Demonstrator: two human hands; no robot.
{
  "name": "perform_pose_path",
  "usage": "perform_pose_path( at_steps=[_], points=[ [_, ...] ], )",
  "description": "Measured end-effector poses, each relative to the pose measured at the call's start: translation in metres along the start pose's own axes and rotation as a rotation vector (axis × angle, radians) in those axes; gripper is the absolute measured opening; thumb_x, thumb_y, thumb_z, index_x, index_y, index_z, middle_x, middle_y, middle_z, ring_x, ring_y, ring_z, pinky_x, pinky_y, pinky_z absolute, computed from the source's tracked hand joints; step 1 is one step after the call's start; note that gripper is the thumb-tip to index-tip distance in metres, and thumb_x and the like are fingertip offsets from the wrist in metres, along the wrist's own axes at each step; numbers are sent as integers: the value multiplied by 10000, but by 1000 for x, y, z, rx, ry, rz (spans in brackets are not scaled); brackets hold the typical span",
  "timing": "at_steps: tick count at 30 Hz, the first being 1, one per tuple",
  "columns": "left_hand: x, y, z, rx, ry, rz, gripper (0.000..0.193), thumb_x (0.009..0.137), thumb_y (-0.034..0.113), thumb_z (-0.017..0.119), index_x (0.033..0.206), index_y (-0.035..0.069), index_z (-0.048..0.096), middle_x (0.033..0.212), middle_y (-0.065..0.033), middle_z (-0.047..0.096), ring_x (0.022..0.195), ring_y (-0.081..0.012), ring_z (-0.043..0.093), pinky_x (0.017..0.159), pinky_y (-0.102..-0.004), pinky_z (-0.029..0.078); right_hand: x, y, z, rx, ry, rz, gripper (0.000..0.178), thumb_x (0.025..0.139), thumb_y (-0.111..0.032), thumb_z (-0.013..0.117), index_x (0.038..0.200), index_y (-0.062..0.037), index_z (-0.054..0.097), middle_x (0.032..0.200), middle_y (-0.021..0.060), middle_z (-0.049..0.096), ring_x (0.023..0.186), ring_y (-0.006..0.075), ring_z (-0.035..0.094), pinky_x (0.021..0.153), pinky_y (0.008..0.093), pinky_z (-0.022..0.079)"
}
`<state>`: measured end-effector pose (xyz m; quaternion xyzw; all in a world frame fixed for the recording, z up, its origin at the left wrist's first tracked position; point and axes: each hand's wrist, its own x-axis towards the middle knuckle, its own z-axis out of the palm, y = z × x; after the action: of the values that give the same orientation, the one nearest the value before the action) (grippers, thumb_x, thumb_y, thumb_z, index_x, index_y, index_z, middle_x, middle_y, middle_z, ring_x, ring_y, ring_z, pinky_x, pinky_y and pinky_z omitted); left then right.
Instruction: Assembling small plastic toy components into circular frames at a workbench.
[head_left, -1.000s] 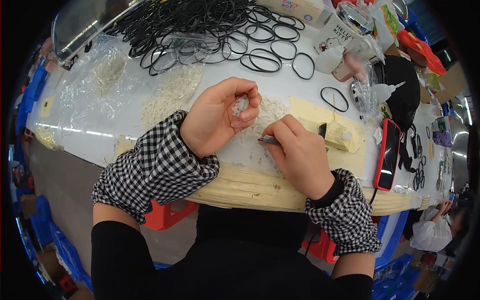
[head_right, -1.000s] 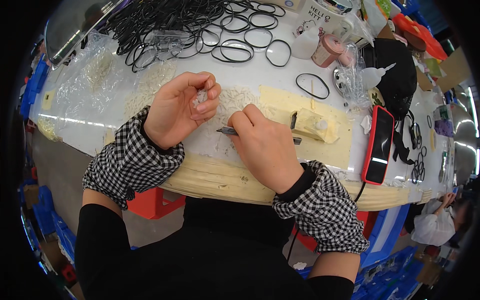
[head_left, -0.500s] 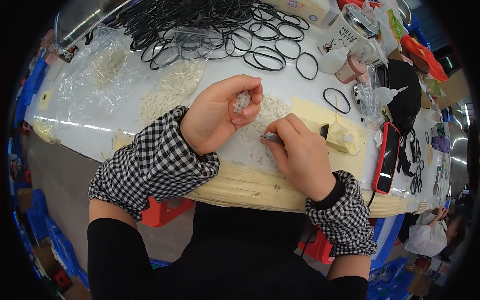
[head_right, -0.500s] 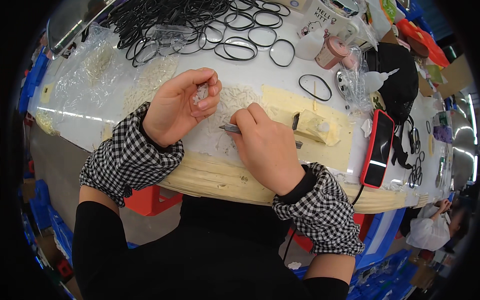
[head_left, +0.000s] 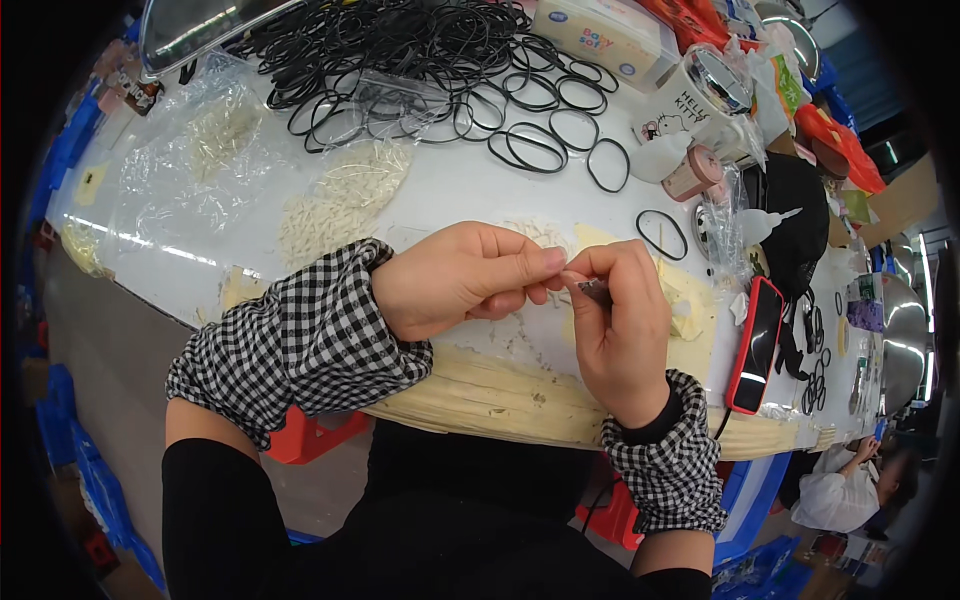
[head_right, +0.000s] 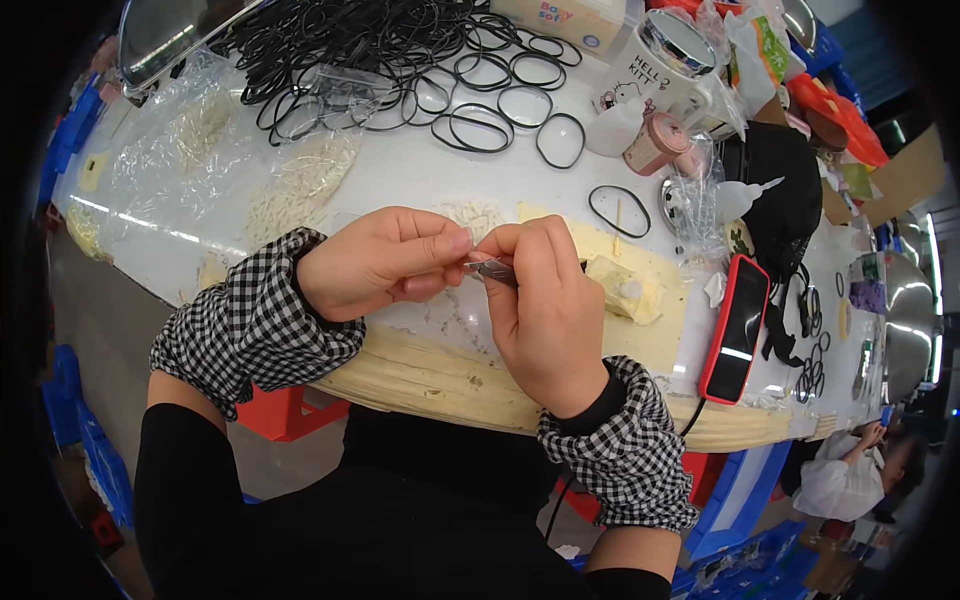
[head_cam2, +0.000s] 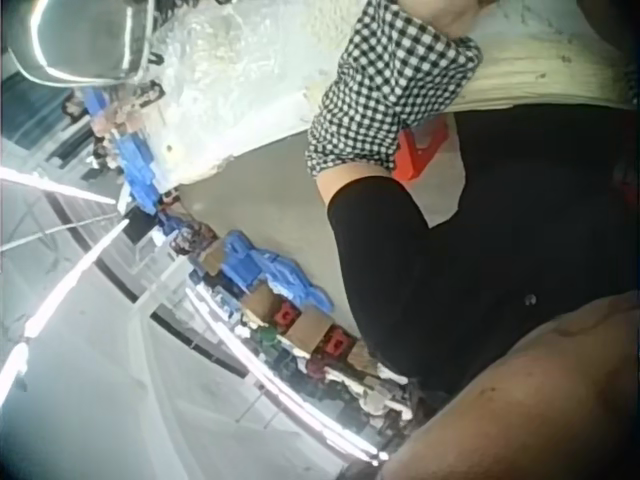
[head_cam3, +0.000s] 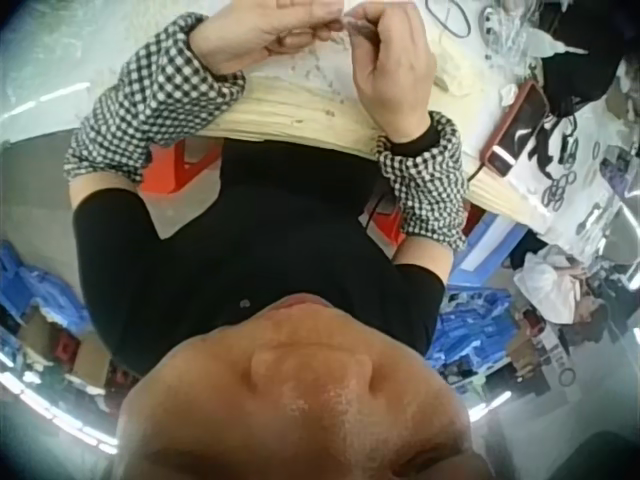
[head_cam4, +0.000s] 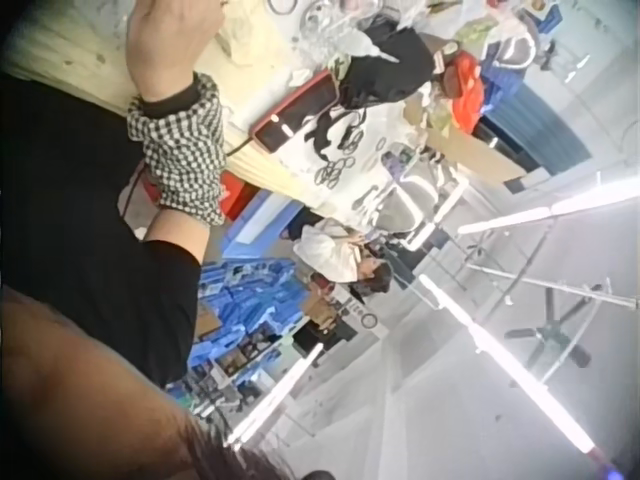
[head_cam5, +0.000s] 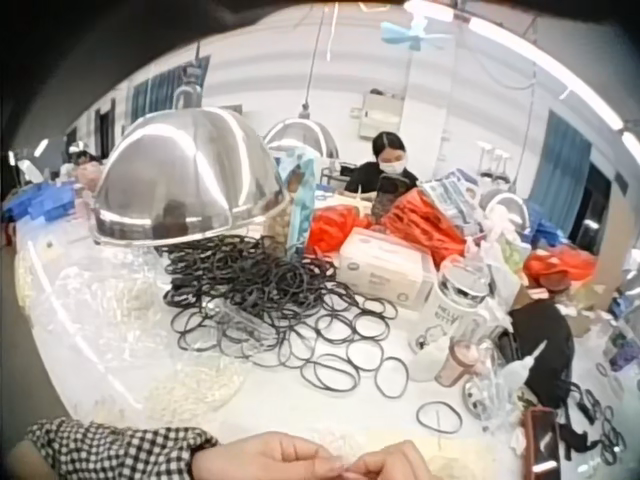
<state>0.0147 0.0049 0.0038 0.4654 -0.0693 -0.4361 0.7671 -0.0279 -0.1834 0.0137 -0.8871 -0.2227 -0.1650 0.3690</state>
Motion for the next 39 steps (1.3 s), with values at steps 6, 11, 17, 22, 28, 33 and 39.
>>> perform_pose_path(
  at_steps=[6,11,17,22,28,33,39],
  points=[
    [0,-2,-4,-50,-19,38,215,938,211,594,951,0,632,787,3,568,580,-32,390,520,-169,324,3,-3,-4,144,57,-5,218,754,114,606,935,-7,605,846,86,567,648,166,578,528,260,464],
    [1,-2,-1,-95,10,69,191,923,200,618,959,16,650,785,6,588,589,-37,395,525,-175,323,2,0,-7,188,24,-21,332,751,140,592,1043,-6,653,864,82,577,669,120,566,541,219,452],
    [3,-5,-1,-18,32,135,184,922,188,617,990,24,666,766,22,581,591,-45,380,539,-179,321,0,-5,-4,246,44,36,319,776,69,668,1077,-35,675,829,48,586,640,85,504,515,196,383],
    [2,-7,-1,26,11,187,173,921,186,619,970,27,667,710,48,524,589,-45,367,543,-187,319,-1,0,0,216,94,-24,357,742,75,712,1083,-23,673,812,64,575,653,110,539,526,219,422],
    [4,-9,-2,-68,0,139,169,929,198,611,968,35,630,686,57,501,588,-40,362,547,-188,311,-4,-1,1,177,107,-39,359,749,73,708,1093,-23,668,808,61,571,635,108,520,503,223,406],
    [-1,-5,3,-103,9,154,179,935,218,604,974,44,620,752,48,532,607,-37,374,565,-184,319,2,-14,-9,175,-1,120,211,799,-77,725,975,-4,634,760,53,568,587,110,509,475,235,394],
    [-3,0,0,-65,-144,146,178,935,223,602,950,46,616,799,40,550,625,-35,385,572,-178,321,-4,-4,-5,86,-130,92,332,835,-290,703,749,-39,504,619,63,513,507,219,498,464,321,393]
  ],
)
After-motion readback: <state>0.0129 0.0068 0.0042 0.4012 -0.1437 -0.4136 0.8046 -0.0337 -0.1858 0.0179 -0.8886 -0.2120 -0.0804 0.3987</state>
